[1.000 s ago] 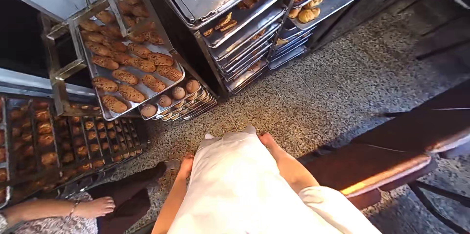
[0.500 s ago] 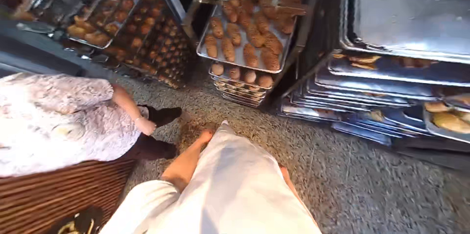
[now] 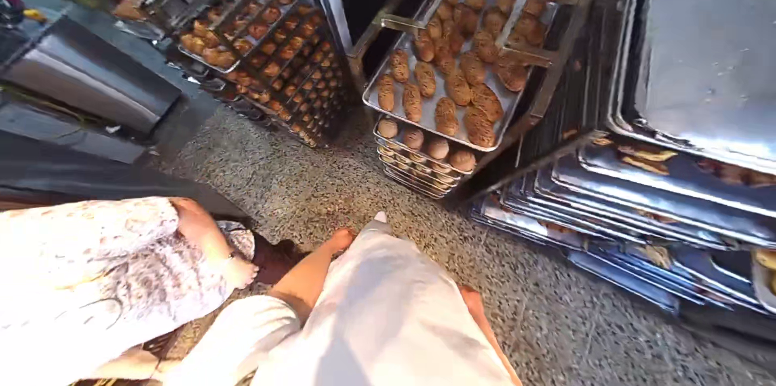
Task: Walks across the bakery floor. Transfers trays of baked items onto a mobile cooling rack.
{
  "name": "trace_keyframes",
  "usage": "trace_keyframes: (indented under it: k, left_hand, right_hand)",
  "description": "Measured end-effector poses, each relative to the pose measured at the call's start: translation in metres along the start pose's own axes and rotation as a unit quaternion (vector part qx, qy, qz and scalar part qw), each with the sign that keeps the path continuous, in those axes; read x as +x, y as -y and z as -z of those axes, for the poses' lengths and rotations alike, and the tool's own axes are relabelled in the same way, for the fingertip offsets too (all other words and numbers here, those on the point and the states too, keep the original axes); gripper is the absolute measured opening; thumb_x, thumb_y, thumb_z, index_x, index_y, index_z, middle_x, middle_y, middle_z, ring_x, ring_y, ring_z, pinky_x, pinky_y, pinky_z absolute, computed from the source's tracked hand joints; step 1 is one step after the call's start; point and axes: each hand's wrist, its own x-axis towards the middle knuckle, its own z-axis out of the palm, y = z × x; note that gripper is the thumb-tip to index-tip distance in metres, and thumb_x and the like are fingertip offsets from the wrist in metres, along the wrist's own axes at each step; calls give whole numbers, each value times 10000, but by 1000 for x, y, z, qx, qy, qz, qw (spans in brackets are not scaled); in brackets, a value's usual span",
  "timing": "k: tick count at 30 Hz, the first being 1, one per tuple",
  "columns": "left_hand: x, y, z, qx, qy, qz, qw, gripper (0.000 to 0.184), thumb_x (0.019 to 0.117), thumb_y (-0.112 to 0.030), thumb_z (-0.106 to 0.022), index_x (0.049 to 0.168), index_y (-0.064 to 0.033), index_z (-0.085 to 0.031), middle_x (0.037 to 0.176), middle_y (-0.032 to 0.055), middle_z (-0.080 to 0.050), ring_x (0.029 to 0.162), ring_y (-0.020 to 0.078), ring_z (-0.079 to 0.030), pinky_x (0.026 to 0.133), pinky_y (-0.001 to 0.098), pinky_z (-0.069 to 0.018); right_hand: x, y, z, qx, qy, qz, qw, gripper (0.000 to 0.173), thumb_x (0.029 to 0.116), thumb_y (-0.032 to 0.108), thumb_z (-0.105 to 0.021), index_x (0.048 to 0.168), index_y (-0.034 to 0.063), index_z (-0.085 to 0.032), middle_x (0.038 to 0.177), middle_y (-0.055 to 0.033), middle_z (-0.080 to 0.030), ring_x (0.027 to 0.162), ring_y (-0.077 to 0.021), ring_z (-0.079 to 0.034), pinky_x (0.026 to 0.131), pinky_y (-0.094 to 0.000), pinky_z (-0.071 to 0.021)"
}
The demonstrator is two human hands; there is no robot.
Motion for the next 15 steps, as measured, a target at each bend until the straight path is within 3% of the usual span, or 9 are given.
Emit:
trace_keyframes:
  k: [2,6,8,10,11,12,13,15]
  left_hand:
    - [7,-13,-2,30,11,-7,999,385,1017,-294,-553,1315,-63,-630,1246,225,-664,1127,364,-654,929,599,-530]
    - [5,-18,10,105,-6,-10,994,385,1008,-238,-562,1319,-25,-640,1353,246,-623,1287,409,-581,1066,641,-452]
    - [3,-24,13,113,-5,5,994,392,1005,-231,-563,1318,-6,-638,1365,258,-612,1303,422,-565,1074,653,-434]
    - [3,-31,13,103,-4,8,995,395,1020,-238,-539,1318,4,-629,1356,267,-612,1295,424,-571,1064,652,-441]
    - [1,-35,12,99,-6,6,995,397,1014,-241,-538,1317,-1,-628,1347,265,-617,1282,423,-580,1051,652,-452]
    - [-1,-38,9,92,-7,1,996,397,1012,-245,-541,1317,-6,-625,1343,266,-617,1275,427,-583,1042,656,-455]
    - [-3,-36,7,83,-14,-6,996,393,1006,-252,-552,1307,-13,-630,1333,264,-622,1263,428,-589,1033,659,-461]
    - [-7,-20,3,55,-29,-22,998,387,1004,-273,-566,1295,-33,-653,1328,251,-631,1264,422,-588,1040,659,-458]
  right_hand:
    - [-2,-6,2,-16,-4,-5,1000,423,980,461,-657,1101,69,-762,1116,-207,-737,1084,-380,-688,949,-632,-518]
    - [-24,6,-12,-25,-26,73,997,412,1047,347,-574,1121,-29,-728,1136,-280,-706,1086,-429,-669,946,-628,-506]
    - [-56,42,15,-15,72,18,997,409,1088,275,-520,1271,-65,-656,1310,-281,-645,1240,-397,-608,1073,-561,-446]
    - [-77,65,29,12,115,-48,992,403,1093,242,-522,1323,-76,-614,1383,-276,-601,1303,-372,-568,1125,-528,-404]
    - [-76,56,23,17,87,-35,995,393,1079,253,-555,1258,-83,-652,1309,-283,-642,1235,-377,-609,1083,-541,-440]
    - [-67,31,8,12,18,26,999,395,1054,292,-597,1119,-80,-712,1142,-287,-703,1078,-390,-673,966,-568,-503]
    - [-51,3,-14,8,-70,109,991,410,1014,332,-638,944,-56,-749,932,-266,-729,869,-382,-707,785,-587,-551]
    - [-61,14,-8,13,-40,140,989,392,1011,319,-645,924,-48,-748,905,-245,-727,830,-355,-703,750,-579,-555]
